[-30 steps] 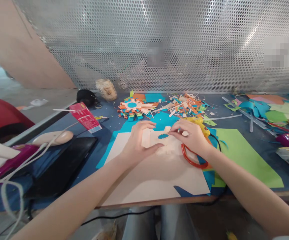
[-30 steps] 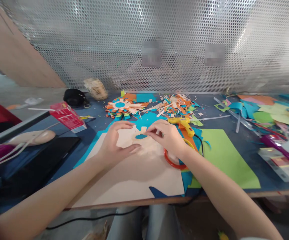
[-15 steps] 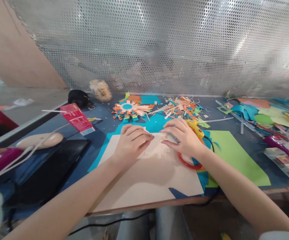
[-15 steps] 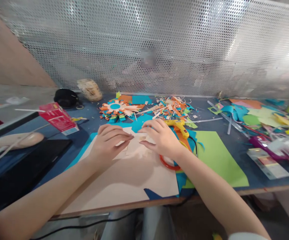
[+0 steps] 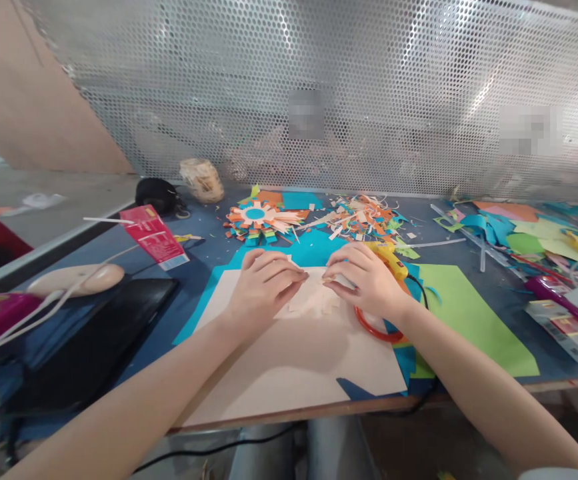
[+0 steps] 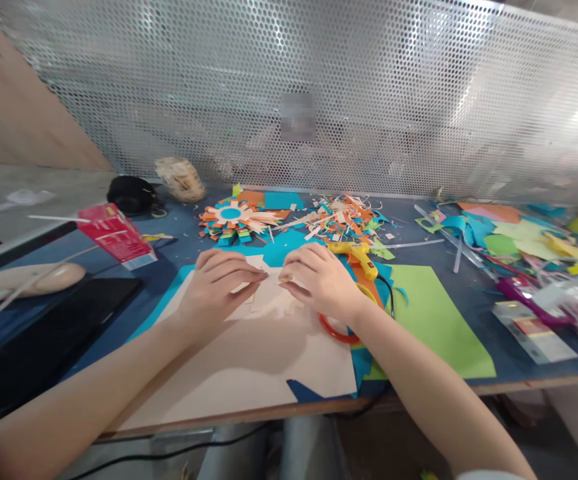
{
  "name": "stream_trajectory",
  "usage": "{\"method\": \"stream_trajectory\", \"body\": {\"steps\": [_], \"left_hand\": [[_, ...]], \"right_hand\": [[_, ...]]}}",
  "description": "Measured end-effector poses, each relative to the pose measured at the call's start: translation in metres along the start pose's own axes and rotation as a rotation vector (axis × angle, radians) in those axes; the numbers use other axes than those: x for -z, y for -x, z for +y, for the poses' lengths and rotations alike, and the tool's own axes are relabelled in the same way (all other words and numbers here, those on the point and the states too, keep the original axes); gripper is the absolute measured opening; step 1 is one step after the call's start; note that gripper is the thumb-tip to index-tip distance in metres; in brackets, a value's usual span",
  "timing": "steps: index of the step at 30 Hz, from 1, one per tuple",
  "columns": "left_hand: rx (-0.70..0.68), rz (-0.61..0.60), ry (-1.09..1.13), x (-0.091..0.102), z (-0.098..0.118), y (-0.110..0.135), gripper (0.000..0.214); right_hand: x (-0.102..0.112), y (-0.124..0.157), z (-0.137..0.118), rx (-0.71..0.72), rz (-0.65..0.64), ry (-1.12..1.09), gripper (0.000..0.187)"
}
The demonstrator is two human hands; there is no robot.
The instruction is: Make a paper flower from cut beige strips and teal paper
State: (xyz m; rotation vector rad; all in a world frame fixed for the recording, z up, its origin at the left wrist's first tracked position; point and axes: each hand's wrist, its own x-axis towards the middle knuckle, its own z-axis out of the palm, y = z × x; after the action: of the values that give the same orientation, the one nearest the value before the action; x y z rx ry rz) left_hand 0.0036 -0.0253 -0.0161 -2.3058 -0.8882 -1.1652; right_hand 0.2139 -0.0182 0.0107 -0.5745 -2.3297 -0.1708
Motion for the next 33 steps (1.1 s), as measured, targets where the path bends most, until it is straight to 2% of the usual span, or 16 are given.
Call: {"method": "stream_trajectory", "body": {"steps": [17,21,24,33], "left_hand": [[0.014,-0.036,0.0,0.0019,0.0007,-0.0009,0.007],[0.009,-0.05,-0.007,0.0039,0.0018,-0.0021,0.007],[0.02,-0.052,-0.02,0.0041,0.0014,-0.0013,0.007],[0.031,-0.065,0.007,0.0007,-0.0007,0.001,0.008]], "right_hand": [[-0.0001,-0.0008,-0.0035,-0.042,-0.035,-0.054,0.008],[-0.0013,-0.0006,-0.0033,-0.047,-0.002,-0.03,0.007],[-0.0023,0.0006,-0.0031,-0.058,0.024,-0.004,0.014],[-0.0027,0.0009,-0.004,-0.06,-0.04,-0.032,0.015]]}}
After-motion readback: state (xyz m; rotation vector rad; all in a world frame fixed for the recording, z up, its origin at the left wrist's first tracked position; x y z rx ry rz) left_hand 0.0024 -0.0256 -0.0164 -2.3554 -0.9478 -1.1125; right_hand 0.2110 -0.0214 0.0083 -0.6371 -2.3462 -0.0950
